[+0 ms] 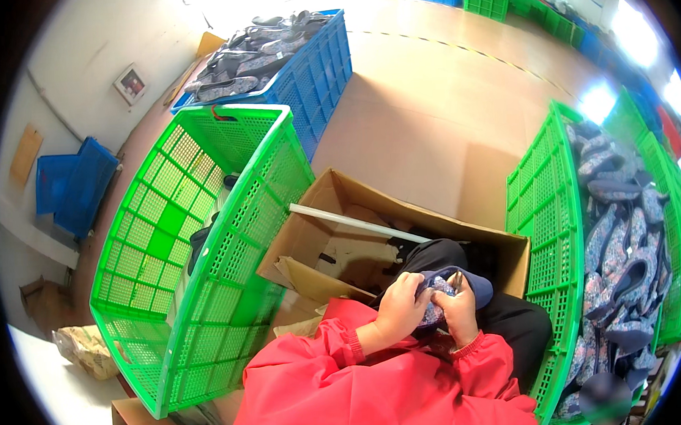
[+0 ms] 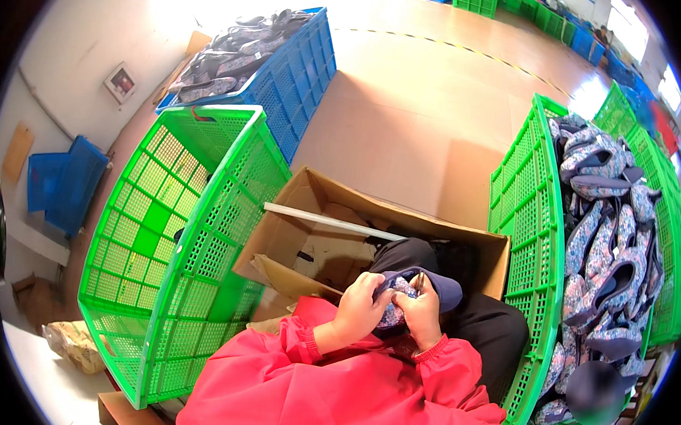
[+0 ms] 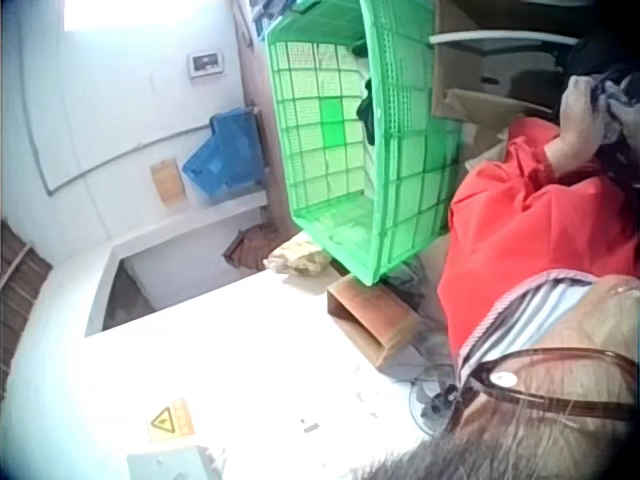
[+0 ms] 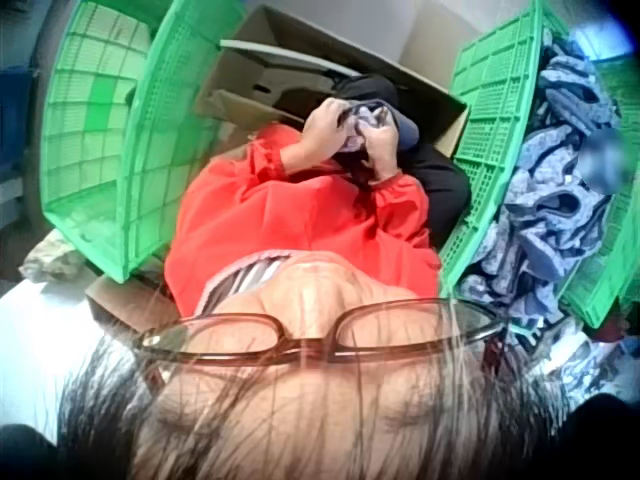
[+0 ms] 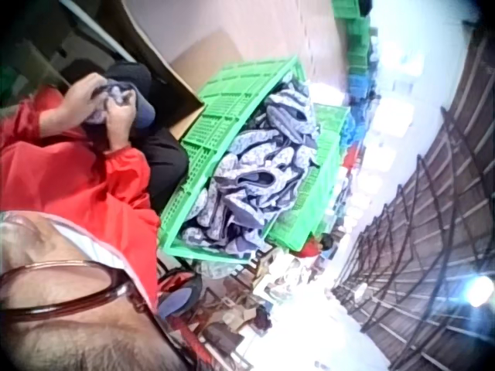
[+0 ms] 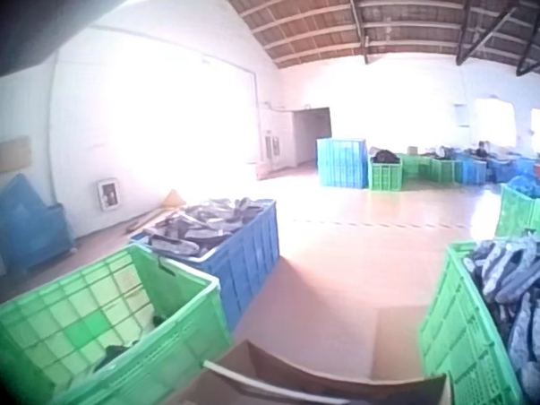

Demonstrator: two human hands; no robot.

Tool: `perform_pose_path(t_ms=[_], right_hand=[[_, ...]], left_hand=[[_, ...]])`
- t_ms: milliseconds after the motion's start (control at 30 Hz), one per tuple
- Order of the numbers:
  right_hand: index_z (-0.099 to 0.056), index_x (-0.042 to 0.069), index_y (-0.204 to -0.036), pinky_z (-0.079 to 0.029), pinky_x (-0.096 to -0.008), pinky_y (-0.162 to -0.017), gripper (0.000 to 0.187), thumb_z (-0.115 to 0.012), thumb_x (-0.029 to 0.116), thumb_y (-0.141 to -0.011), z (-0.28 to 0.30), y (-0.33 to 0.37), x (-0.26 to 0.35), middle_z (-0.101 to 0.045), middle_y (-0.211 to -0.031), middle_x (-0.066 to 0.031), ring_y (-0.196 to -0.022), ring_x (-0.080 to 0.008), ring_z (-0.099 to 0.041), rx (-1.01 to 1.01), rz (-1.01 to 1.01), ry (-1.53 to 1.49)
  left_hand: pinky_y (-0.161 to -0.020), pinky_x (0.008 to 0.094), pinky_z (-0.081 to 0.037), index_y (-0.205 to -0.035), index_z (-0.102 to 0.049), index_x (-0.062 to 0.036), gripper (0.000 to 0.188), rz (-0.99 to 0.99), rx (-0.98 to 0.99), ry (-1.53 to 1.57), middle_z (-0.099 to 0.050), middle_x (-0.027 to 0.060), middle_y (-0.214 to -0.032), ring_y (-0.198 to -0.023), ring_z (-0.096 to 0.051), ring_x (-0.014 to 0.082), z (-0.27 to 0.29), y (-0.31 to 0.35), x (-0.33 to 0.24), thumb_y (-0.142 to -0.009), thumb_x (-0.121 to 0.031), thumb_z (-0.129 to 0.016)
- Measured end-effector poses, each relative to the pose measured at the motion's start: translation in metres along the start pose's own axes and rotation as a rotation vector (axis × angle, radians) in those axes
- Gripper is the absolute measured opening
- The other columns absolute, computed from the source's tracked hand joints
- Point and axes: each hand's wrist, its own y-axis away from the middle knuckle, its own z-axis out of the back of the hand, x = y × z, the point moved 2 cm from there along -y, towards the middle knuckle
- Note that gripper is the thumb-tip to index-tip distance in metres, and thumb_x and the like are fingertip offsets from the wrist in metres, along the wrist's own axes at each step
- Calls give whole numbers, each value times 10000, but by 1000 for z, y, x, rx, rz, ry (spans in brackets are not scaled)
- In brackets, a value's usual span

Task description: The person sits on the floor and uses small scissors to trim loose threads and fabric edges from the upper part of patterned slippers. They handle the slippers one by one, turning them over to access different sides, and place the finished items into a green plastic crate.

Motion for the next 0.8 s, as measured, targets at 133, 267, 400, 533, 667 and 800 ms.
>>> perform_pose_path(t_ms=[133, 267, 400, 533, 667, 800], right_hand=[[-499, 94, -872, -456, -232, -624, 274, -752, -5, -842, -2, -6, -6, -564, -812, 19, -703, -54, -515, 4, -60, -118], [-498, 106, -877, -526, -254, -640, 269, -736, -18, -857, 0, -11, 2, -622, -841, -22, -695, -103, -617, 40, -163, -270], [-500, 81, -914, -594, -331, -678, 254, -707, -53, -853, -2, -9, 7, -651, -859, -64, -736, -177, -688, 57, -243, -337], [-530, 53, -967, -611, -366, -694, 237, -697, -66, -847, -3, -8, 13, -666, -883, -88, -748, -207, -706, 90, -257, -366], [-559, 26, -1029, -617, -381, -692, 250, -694, -69, -842, 4, -10, 17, -678, -904, -100, -762, -223, -714, 108, -316, -408], [-592, 19, -1029, -617, -382, -693, 227, -692, -66, -844, 13, -16, 15, -687, -902, -98, -781, -224, -719, 152, -351, -416]], left_hand=[[-713, 363, -501, -954, -618, 10, 310, 212, 96, 68, -600, 133, -907, -807, -618, 259, 5, 2, 15, -858, -230, -787], [-749, 322, -509, -972, -630, 4, 374, 407, 287, 190, -606, 85, -935, -853, -619, 162, 10, 15, 21, -834, -277, -833], [-846, 303, -531, -1066, -604, 2, 467, 435, 324, 535, -616, 65, -991, -914, -627, 147, 13, 32, 25, -786, -250, -881], [-875, 321, -532, -1102, -593, -5, 518, 132, 380, 310, -620, 81, -1023, -920, -638, 185, 19, 33, 29, -754, -238, -899], [-807, 346, -521, -1047, -615, 2, 507, 88, 328, 226, -627, 102, -973, -866, -630, 220, 21, 31, 16, -731, -271, -903], [-717, 368, -513, -965, -627, 24, 511, 101, 229, 176, -620, 134, -854, -784, -622, 241, 14, 25, 2, -694, -304, -909]])
